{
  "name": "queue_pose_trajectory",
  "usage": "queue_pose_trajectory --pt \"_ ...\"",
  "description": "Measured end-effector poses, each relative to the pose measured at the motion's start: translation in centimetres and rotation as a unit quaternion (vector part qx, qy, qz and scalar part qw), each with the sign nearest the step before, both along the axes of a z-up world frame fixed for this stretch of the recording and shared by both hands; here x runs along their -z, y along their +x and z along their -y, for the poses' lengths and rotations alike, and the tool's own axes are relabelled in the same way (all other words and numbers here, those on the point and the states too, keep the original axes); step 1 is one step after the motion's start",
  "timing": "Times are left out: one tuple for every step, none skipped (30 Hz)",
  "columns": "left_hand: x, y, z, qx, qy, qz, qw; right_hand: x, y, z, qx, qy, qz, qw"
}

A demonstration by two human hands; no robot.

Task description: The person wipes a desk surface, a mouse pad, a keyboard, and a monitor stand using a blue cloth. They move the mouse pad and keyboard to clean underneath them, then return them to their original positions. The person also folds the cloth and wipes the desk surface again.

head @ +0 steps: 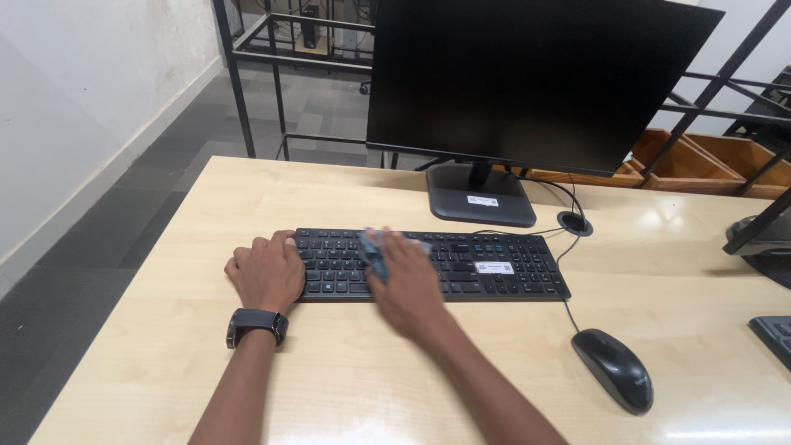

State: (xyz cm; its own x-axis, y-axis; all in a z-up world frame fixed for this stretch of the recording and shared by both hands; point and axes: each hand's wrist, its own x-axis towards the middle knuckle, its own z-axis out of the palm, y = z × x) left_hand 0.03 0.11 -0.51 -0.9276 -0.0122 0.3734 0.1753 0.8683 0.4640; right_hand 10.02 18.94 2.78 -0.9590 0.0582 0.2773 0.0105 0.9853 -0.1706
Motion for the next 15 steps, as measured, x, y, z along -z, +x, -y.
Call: queue_pose_trajectory --pt "-0.1 0.1 0.0 -0.001 0.002 0.002 1.000 -0.2 0.7 -1.3 0.024 -0.020 0.009 0.999" --pt "-0.1 0.1 -0.1 -0.001 0.003 0.004 1.000 -0.4 1.4 -2.5 0.047 -0.040 0.017 0.998" --pt "-0.2 0.2 -0.1 0.000 0.003 0.005 1.000 -0.6 2.0 -4.0 0.085 -0.068 0.034 0.993" --pt "-0.3 0.3 0.0 0.001 0.003 0.007 1.000 -0.7 2.7 -5.7 0.123 -0.097 0.051 0.986" --pt "-0.3 0.3 0.0 0.002 0.002 0.008 1.000 -0.5 3.2 -7.6 0.144 -0.090 0.043 0.985" --pt "-0.4 0.4 -0.1 0.001 -0.001 0.010 1.000 -0.2 3.9 -10.0 0.164 -0.084 0.035 0.982" --pt "-0.5 0.3 -0.1 -0.001 -0.004 0.012 1.000 0.3 4.1 -12.4 0.175 -0.054 0.012 0.983" --pt "-0.5 0.3 -0.1 -0.004 -0.007 0.014 1.000 1.0 4.2 -14.8 0.186 -0.025 -0.012 0.982" --pt "-0.5 0.3 -0.1 -0.005 -0.007 0.010 1.000 1.8 4.7 -17.4 0.180 0.006 -0.048 0.982" --pt "-0.5 0.4 -0.1 -0.007 -0.008 0.005 1.000 2.6 5.0 -19.7 0.174 0.036 -0.084 0.980" --pt "-0.5 0.4 -0.2 -0.007 -0.009 0.001 1.000 3.6 4.9 -21.4 0.198 0.018 -0.094 0.975" --pt "-0.5 0.4 -0.1 -0.009 -0.011 0.004 1.000 4.4 4.9 -22.9 0.222 -0.001 -0.104 0.969" --pt "-0.6 0.2 -0.2 -0.009 -0.013 0.006 1.000 5.1 4.8 -24.0 0.247 -0.019 -0.115 0.962" --pt "-0.6 0.1 -0.2 -0.009 -0.015 0.009 1.000 5.8 4.3 -24.6 0.264 -0.025 -0.118 0.957" --pt "-0.6 -0.1 -0.3 -0.008 -0.012 0.016 1.000 6.2 3.8 -24.7 0.281 -0.030 -0.121 0.952"
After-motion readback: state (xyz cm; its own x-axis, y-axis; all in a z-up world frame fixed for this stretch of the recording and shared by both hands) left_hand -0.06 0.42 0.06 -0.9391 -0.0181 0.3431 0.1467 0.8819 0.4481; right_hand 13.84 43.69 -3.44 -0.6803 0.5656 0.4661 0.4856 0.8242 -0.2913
